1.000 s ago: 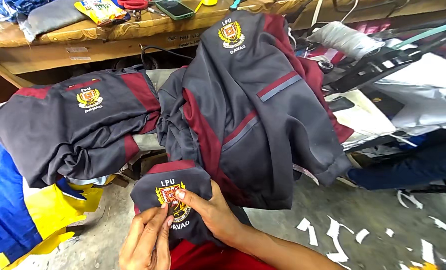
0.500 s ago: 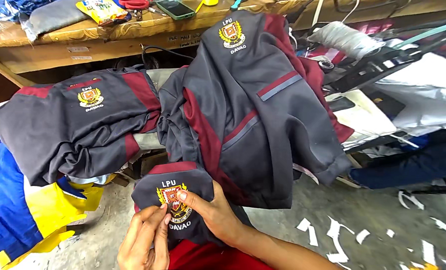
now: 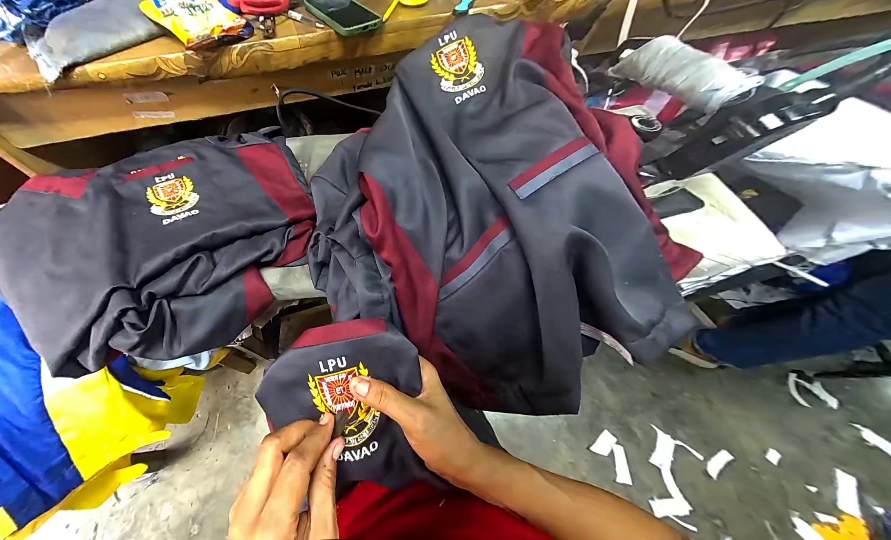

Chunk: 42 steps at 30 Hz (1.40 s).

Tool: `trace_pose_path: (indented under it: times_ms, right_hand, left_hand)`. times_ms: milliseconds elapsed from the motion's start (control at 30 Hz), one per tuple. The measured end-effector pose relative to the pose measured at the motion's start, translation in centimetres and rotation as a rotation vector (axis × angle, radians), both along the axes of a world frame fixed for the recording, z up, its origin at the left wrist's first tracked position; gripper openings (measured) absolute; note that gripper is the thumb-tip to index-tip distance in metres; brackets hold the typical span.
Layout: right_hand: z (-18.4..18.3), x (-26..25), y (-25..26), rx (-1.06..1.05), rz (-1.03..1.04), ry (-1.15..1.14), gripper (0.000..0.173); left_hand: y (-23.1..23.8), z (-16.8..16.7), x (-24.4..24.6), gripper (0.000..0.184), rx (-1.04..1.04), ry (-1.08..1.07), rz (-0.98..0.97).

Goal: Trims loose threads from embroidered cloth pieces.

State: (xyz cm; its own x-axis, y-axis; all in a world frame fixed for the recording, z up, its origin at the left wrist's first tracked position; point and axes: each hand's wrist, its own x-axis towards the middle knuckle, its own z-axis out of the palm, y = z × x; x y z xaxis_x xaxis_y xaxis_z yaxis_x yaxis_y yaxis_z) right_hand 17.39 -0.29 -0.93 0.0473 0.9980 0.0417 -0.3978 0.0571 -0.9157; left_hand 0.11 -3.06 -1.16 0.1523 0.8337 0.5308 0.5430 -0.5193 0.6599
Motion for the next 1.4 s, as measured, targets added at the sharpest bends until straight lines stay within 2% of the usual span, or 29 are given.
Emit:
trace_pose_path:
  times_ms: [500,833,1067,1400]
  right_hand:
    - [-0.1,0.3,0.0,0.04,0.02,-0.071,0.016]
    - [0.1,1.5,0.5,-0.006,0.152,-0.114,0.015]
    - [0.3,2.5,1.3,0.038,0.301,-0.252,0.014]
    - [0.7,2.7,1.6,0.021,0.38,-0.274,0.014]
  left_hand:
    - [0.2,-0.1,0.4,0.018,-0.003,0.022,-0.002]
    - [1.2,0.0,-1.3,0.02,0.004,0.102,-0.11]
    - [2.0,1.4,-3.0,0.018,-0.01,0.202,-0.209]
    - [2.8,2.0,-3.5,0.018,0.002,0.243,-0.315]
